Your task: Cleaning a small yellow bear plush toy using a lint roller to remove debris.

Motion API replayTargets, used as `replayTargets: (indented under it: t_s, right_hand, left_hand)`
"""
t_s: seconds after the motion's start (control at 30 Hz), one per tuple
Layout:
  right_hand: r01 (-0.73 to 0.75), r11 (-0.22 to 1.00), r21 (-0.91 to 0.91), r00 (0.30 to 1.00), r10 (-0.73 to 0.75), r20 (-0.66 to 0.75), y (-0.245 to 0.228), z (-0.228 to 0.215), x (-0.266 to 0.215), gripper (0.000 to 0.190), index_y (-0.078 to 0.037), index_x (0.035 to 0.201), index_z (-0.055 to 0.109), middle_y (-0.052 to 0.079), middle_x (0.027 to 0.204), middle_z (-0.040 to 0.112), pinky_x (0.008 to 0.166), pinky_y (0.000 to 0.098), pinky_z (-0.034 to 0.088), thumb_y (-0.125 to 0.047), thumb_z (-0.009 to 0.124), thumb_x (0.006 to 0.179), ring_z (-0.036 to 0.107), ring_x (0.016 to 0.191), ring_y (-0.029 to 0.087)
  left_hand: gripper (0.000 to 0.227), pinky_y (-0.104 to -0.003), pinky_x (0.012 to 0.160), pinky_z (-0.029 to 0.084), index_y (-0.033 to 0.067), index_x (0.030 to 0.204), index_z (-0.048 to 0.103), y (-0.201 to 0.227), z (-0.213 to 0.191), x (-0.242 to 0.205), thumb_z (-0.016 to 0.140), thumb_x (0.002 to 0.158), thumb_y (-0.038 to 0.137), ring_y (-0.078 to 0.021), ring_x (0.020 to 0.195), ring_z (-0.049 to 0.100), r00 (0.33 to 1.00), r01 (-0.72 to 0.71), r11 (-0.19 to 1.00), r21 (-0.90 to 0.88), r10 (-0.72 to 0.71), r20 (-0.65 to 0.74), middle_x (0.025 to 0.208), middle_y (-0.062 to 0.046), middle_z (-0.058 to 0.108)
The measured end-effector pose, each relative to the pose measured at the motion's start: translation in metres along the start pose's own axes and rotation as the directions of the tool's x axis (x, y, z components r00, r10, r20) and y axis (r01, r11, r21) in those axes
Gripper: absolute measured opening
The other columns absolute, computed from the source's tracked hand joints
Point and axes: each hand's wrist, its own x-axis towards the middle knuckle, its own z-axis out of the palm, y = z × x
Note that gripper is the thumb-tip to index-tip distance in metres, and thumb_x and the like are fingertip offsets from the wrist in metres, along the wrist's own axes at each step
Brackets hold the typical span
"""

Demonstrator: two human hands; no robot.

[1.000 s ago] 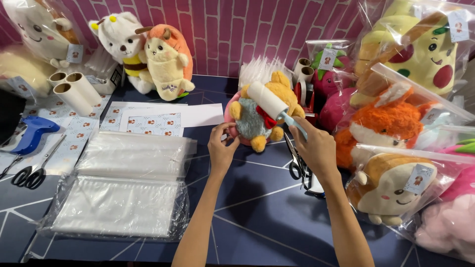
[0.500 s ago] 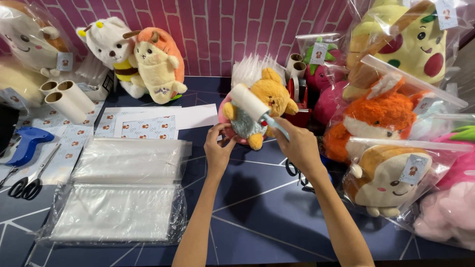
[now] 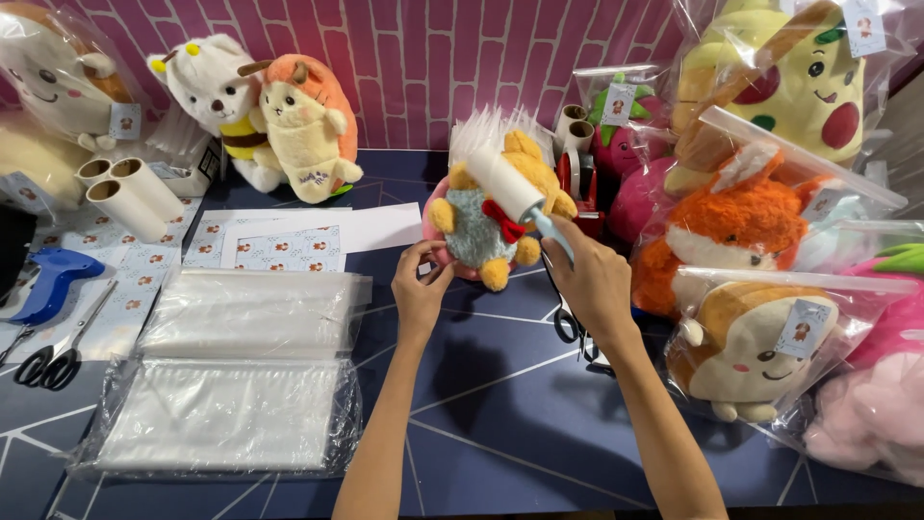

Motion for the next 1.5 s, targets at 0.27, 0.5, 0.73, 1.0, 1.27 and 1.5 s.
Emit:
replayTargets:
  t_s: [0.27,0.5,0.73,1.0,1.27,1.5]
  right_hand:
    - [-0.016,0.993,0.121,0.999,0.010,0.051,0.004,0.004,0.000,0.031,-0.022,0.126,0.069,0.017,0.087,0.076,0.067,0.0524,0.058,-0.036,0.062,0.099,0.073,0.081,0.043]
    - [0.009,0.996,0.084,0.994,0.001,-0.108,0.007,0.009,0.004,0.031,-0.021,0.130,0.067,0.016,0.083,0.075,0.064,0.0490,0.058,-0.034,0.058,0.103,0.073,0.074,0.039]
    - [0.073,0.984,0.165,0.994,-0.085,0.065,-0.012,0.031,-0.007,0.027,-0.027,0.119,0.072,0.010,0.074,0.075,0.056,0.0441,0.059,-0.034,0.067,0.093,0.074,0.066,0.034]
    - [0.128,0.981,0.144,0.991,-0.122,-0.051,-0.013,0.023,-0.008,0.032,-0.019,0.125,0.068,0.017,0.086,0.076,0.061,0.0500,0.059,-0.030,0.065,0.095,0.073,0.074,0.039]
    - [0.143,0.975,0.173,0.982,-0.117,-0.151,-0.001,0.024,0.001,0.032,-0.018,0.129,0.068,0.014,0.093,0.077,0.064,0.0448,0.060,-0.026,0.064,0.098,0.074,0.081,0.035]
    - [0.251,0.954,0.167,0.968,-0.245,-0.053,-0.002,0.025,0.000,0.026,-0.020,0.117,0.073,0.010,0.087,0.078,0.063,0.0435,0.060,-0.026,0.070,0.092,0.075,0.078,0.033]
  left_hand:
    - [0.030,-0.028,0.077,0.067,0.0143,0.110,0.071,-0.007,0.002,0.000,0.085,0.083,0.012,-0.0217,0.101,0.067,0.999,-0.020,1.000,0.013,0.021,-0.047,0.114,-0.007,0.062]
    - [0.030,-0.028,0.077,0.067,0.0139,0.109,0.071,-0.009,0.000,0.003,0.085,0.083,0.012,-0.0210,0.102,0.067,0.997,0.001,1.000,0.025,0.001,-0.082,0.114,-0.007,0.062]
    - [0.032,-0.027,0.072,0.068,0.0124,0.108,0.069,-0.009,-0.001,0.006,0.087,0.083,0.019,-0.0215,0.101,0.068,0.992,-0.002,0.997,0.074,0.011,-0.127,0.109,-0.007,0.062]
    - [0.032,-0.028,0.075,0.068,0.0137,0.110,0.068,-0.006,0.002,0.002,0.085,0.084,0.017,-0.0208,0.103,0.067,0.990,0.027,0.999,0.046,-0.020,-0.138,0.111,-0.005,0.062]
    - [0.033,-0.029,0.076,0.068,0.0130,0.109,0.067,-0.005,-0.002,0.001,0.086,0.083,0.018,-0.0220,0.103,0.067,0.990,0.005,0.998,0.070,0.005,-0.138,0.111,-0.005,0.061]
    - [0.035,-0.029,0.075,0.068,0.0100,0.108,0.065,-0.013,-0.001,0.005,0.087,0.083,0.020,-0.0240,0.104,0.067,0.990,0.006,0.997,0.083,0.006,-0.139,0.111,-0.008,0.059]
